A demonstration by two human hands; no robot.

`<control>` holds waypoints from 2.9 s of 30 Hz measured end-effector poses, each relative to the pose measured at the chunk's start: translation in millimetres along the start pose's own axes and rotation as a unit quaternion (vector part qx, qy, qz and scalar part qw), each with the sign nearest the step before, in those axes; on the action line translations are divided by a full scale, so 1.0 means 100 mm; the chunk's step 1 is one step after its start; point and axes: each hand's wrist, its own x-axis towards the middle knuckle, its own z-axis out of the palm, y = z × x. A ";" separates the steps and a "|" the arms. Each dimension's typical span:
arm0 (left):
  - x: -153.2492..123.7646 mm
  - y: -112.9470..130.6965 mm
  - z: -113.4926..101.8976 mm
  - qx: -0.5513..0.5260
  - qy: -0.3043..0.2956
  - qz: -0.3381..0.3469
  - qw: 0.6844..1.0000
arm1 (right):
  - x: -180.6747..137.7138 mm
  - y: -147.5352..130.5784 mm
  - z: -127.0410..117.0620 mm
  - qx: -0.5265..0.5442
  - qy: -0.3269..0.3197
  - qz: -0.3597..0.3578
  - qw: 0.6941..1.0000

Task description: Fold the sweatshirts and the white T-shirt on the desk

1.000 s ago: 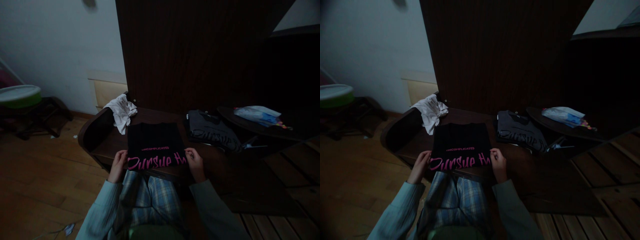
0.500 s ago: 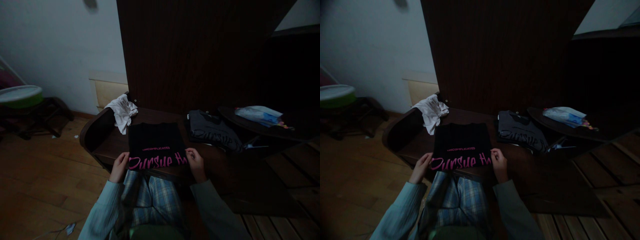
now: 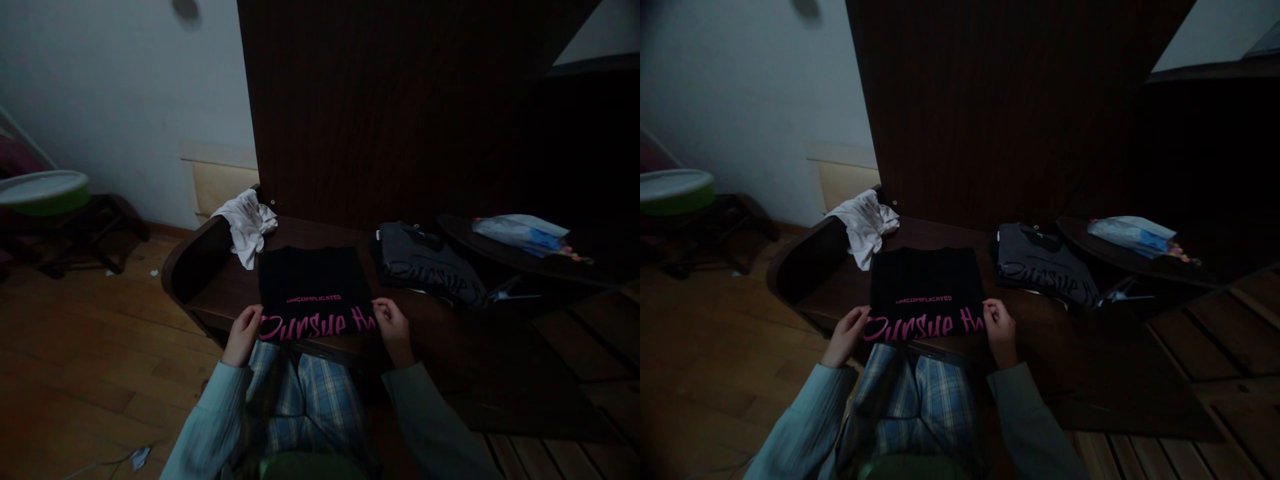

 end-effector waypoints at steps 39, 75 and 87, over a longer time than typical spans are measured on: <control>0.00 0.02 -0.03 -0.082 -0.035 -0.011 0.996 | 0.01 0.03 0.01 0.026 0.006 0.006 1.000; -0.19 -0.18 -0.29 0.049 -0.097 0.056 0.992 | -0.02 0.10 -0.18 0.112 -0.123 0.035 0.985; -0.23 -0.22 -0.17 0.052 -0.002 0.107 0.993 | -0.03 0.14 -0.15 0.062 -0.118 0.008 0.991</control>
